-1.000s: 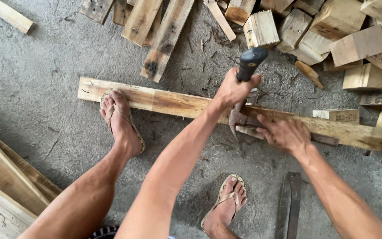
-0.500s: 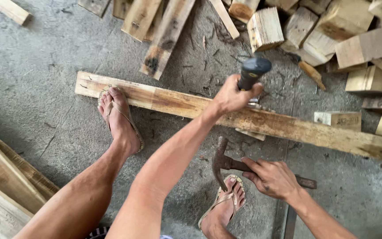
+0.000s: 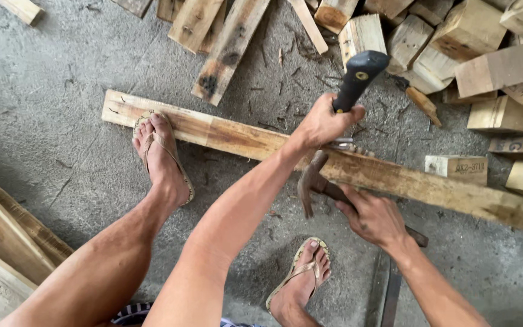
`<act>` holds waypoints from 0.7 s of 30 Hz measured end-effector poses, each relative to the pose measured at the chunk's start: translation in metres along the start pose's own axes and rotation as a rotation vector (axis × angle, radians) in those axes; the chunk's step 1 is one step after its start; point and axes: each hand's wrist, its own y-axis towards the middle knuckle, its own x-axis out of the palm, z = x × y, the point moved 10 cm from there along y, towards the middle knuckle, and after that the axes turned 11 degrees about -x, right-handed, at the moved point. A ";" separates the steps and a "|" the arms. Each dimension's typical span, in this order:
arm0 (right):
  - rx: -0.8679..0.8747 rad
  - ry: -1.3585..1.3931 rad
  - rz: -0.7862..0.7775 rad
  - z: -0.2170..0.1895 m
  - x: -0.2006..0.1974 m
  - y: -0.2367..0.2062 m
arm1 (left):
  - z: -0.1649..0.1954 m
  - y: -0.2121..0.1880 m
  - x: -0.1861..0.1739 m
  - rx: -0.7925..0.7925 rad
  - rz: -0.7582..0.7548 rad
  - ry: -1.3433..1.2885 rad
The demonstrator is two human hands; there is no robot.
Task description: The person repeatedly hammers a long wooden plank resting on a small block on the floor. They use a hammer in their right hand while stabilizing the plank with their left hand and occasionally their foot. The person adjusts the plank's position multiple times and continues striking it to break or shape the wood.
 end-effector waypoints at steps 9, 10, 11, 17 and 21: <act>0.366 0.670 0.236 -0.021 -0.002 -0.050 | -0.040 -0.049 -0.128 0.213 0.588 -0.497; 0.305 0.651 0.325 -0.027 -0.021 -0.043 | -0.051 -0.058 -0.139 0.215 0.633 -0.515; 0.247 0.630 0.411 -0.033 -0.038 -0.035 | -0.057 -0.065 -0.150 0.297 0.617 -0.615; 0.378 0.121 -0.165 -0.035 -0.009 0.021 | -0.089 -0.082 -0.180 0.464 0.542 -0.995; 0.404 0.398 0.177 -0.028 -0.025 0.019 | -0.081 -0.078 -0.174 0.478 0.506 -0.915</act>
